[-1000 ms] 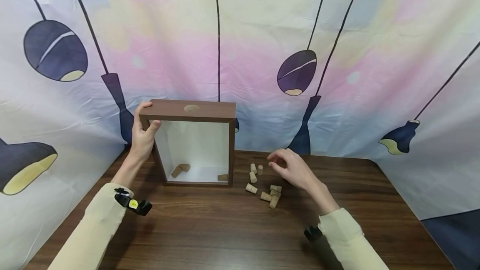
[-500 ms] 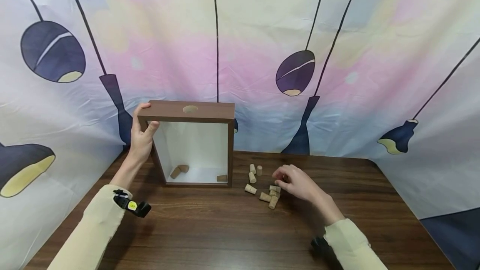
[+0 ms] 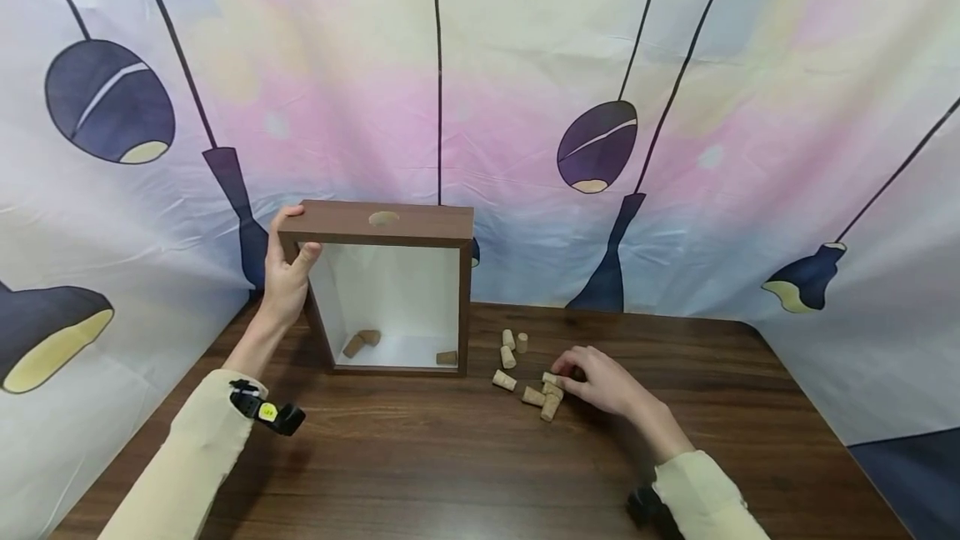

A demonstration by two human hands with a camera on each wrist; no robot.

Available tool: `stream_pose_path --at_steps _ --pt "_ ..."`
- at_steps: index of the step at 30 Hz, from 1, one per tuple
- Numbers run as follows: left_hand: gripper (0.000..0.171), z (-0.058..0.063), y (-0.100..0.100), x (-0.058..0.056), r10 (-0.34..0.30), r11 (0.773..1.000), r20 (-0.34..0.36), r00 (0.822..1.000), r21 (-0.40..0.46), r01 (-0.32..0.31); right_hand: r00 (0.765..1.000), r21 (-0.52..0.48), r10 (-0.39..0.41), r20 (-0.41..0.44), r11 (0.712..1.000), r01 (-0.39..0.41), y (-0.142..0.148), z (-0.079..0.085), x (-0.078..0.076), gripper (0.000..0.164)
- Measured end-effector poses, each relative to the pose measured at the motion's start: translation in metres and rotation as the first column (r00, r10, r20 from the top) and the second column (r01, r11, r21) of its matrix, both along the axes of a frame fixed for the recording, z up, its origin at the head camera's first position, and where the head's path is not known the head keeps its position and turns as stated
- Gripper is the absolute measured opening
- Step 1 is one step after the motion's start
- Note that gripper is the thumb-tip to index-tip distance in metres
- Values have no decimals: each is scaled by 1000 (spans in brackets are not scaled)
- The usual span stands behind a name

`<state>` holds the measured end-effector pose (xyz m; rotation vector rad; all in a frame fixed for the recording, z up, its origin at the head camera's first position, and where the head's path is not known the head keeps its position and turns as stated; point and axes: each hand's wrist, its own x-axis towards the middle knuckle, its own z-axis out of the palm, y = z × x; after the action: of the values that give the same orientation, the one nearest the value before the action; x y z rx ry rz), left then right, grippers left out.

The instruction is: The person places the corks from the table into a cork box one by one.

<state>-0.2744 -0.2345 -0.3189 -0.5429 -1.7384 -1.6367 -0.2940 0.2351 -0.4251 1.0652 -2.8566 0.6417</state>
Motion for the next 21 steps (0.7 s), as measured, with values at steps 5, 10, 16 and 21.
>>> stream_pose_path --at_steps 5,10,16,21 --pt "70 -10 -7 -14 -3 1000 -13 1000 5 3 1000 -12 -5 -9 1000 5 0 -1 1 11" --pt "67 -16 -9 -20 -16 1000 -31 999 5 16 1000 -37 -18 -23 999 17 0 -2 2 9" --pt "69 -16 -9 -20 -20 1000 -42 999 6 21 997 -82 -35 -63 996 30 -2 6 2 10" --pt "69 -15 -9 -20 -20 1000 -42 999 3 20 996 -115 -50 -80 993 41 -5 17 4 10"
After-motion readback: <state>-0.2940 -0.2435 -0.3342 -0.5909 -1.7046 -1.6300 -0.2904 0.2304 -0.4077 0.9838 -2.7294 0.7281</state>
